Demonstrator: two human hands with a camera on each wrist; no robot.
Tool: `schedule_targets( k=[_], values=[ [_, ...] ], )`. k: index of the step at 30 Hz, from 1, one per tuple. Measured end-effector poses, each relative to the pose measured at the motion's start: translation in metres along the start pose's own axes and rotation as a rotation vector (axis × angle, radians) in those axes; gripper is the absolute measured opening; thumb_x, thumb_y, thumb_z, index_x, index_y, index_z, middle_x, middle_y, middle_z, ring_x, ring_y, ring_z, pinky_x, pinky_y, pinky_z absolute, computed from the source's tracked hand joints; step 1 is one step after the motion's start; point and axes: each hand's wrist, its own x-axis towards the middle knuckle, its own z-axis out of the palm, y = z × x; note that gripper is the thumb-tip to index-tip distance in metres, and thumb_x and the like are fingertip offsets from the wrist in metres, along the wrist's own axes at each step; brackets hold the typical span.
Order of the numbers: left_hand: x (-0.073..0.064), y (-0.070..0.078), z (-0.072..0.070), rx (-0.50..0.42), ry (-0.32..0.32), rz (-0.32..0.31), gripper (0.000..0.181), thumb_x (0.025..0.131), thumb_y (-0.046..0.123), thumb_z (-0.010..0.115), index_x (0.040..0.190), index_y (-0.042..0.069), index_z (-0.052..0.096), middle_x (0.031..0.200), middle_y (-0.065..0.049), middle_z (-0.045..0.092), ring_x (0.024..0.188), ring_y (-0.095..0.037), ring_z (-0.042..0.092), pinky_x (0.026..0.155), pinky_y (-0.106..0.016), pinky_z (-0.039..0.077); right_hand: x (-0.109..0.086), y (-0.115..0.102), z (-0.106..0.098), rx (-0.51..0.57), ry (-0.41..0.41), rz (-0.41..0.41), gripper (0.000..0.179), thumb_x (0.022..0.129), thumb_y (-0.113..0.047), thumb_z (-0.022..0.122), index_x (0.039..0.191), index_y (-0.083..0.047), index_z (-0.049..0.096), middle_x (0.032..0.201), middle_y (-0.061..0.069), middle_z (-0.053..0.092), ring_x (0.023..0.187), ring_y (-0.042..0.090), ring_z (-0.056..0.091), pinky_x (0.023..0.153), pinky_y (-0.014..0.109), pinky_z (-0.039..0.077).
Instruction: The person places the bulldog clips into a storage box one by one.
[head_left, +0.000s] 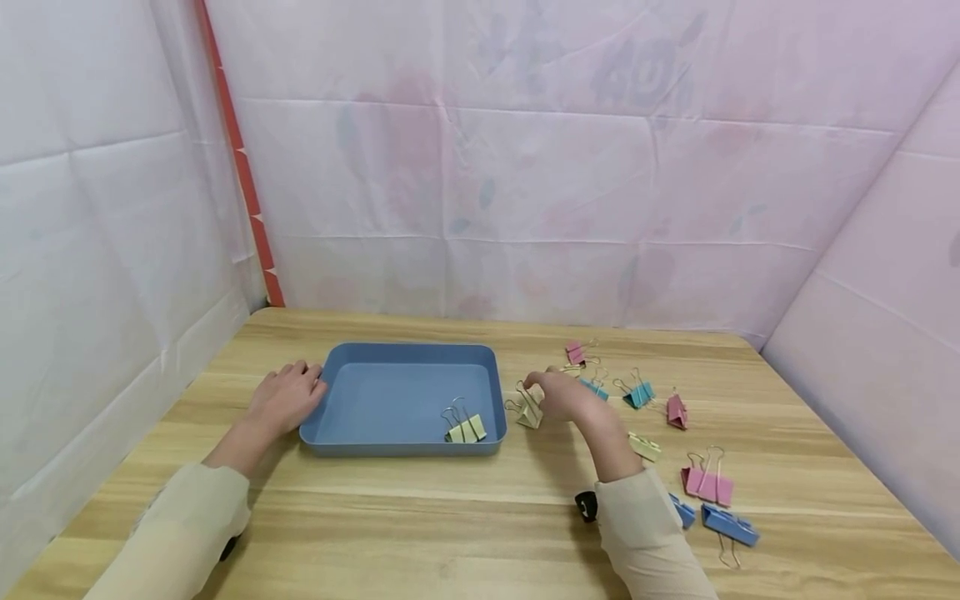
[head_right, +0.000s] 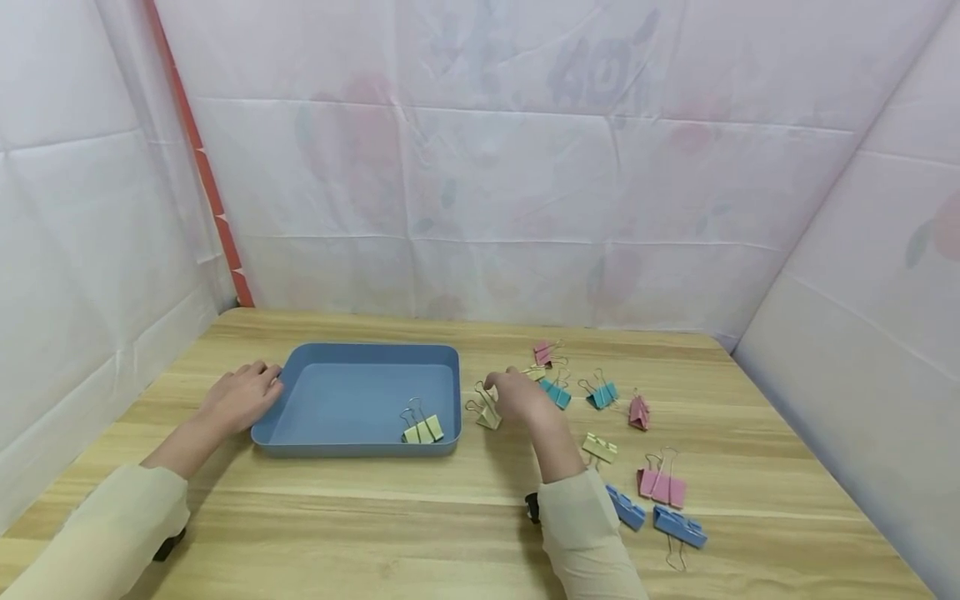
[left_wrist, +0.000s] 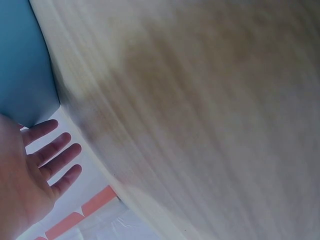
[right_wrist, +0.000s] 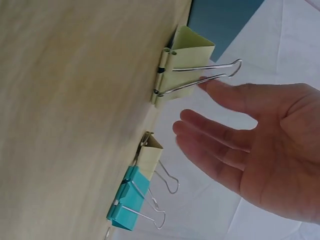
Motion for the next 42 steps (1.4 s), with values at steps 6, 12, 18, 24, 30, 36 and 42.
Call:
schedule_targets(
  k=[6,12,18,24,30,36,42],
  values=[
    [-0.0001,-0.0009,0.0005,0.000,-0.004,-0.002,0.046,0.095,0.024,0.034,0.125,-0.008,0.049,0.119,-0.028,0.048,0.110,-0.044,0.043,0.088,-0.057,0.034,0.0028,0.0016,0.0032,0.002,-0.010,-0.056,0.038,0.079,0.014,0.043,0.108,-0.001,0.062,0.112,0.019,0.057,0.086,0.023,0.051,0.071,0.035,0.042],
    [-0.0002,-0.0004,0.0005,-0.003,-0.004,-0.002,0.046,0.094,0.023,0.034,0.125,-0.008,0.049,0.119,-0.028,0.048,0.110,-0.044,0.043,0.088,-0.058,0.034,0.0017,0.0034,0.0032,0.034,-0.036,-0.052,0.034,0.077,0.012,0.043,0.103,0.001,0.062,0.102,0.015,0.059,0.076,0.021,0.047,0.062,0.031,0.038],
    [-0.0002,0.0005,0.0001,-0.004,-0.005,0.000,0.046,0.095,0.024,0.034,0.125,-0.008,0.049,0.119,-0.028,0.048,0.110,-0.044,0.044,0.087,-0.057,0.035,0.0007,0.0038,0.0031,0.026,-0.064,-0.011,0.024,0.079,0.006,0.052,0.100,-0.001,0.062,0.088,0.008,0.059,0.069,0.019,0.048,0.058,0.030,0.039],
    [-0.0007,0.0006,-0.0002,-0.007,-0.013,-0.006,0.046,0.095,0.024,0.034,0.125,-0.008,0.049,0.121,-0.029,0.047,0.111,-0.044,0.042,0.088,-0.058,0.034,-0.0001,0.0032,0.0037,0.039,-0.058,-0.012,0.002,0.083,0.000,0.058,0.084,-0.002,0.059,0.073,0.004,0.053,0.063,0.016,0.046,0.056,0.029,0.038],
    [-0.0008,0.0006,-0.0002,-0.004,-0.018,-0.005,0.047,0.095,0.024,0.033,0.125,-0.008,0.048,0.122,-0.029,0.047,0.112,-0.044,0.042,0.089,-0.058,0.033,-0.0002,0.0030,0.0033,0.039,-0.047,0.003,0.011,0.080,0.004,0.056,0.075,-0.004,0.052,0.067,0.003,0.047,0.060,0.016,0.040,0.054,0.027,0.032],
    [-0.0009,-0.0001,-0.0005,-0.005,-0.024,-0.008,0.048,0.095,0.024,0.032,0.126,-0.009,0.047,0.123,-0.029,0.046,0.113,-0.045,0.041,0.090,-0.058,0.033,0.0003,0.0013,0.0026,0.034,-0.059,0.014,0.008,0.081,0.007,0.051,0.080,-0.001,0.052,0.072,0.005,0.048,0.065,0.018,0.042,0.058,0.029,0.035],
    [-0.0001,-0.0015,-0.0002,-0.010,-0.030,-0.013,0.049,0.095,0.024,0.031,0.127,-0.010,0.046,0.123,-0.030,0.045,0.113,-0.045,0.041,0.090,-0.058,0.032,0.0012,0.0012,0.0017,0.066,-0.066,0.014,0.013,0.081,0.010,0.048,0.078,-0.002,0.048,0.069,0.005,0.044,0.061,0.017,0.038,0.056,0.028,0.032]
  ],
)
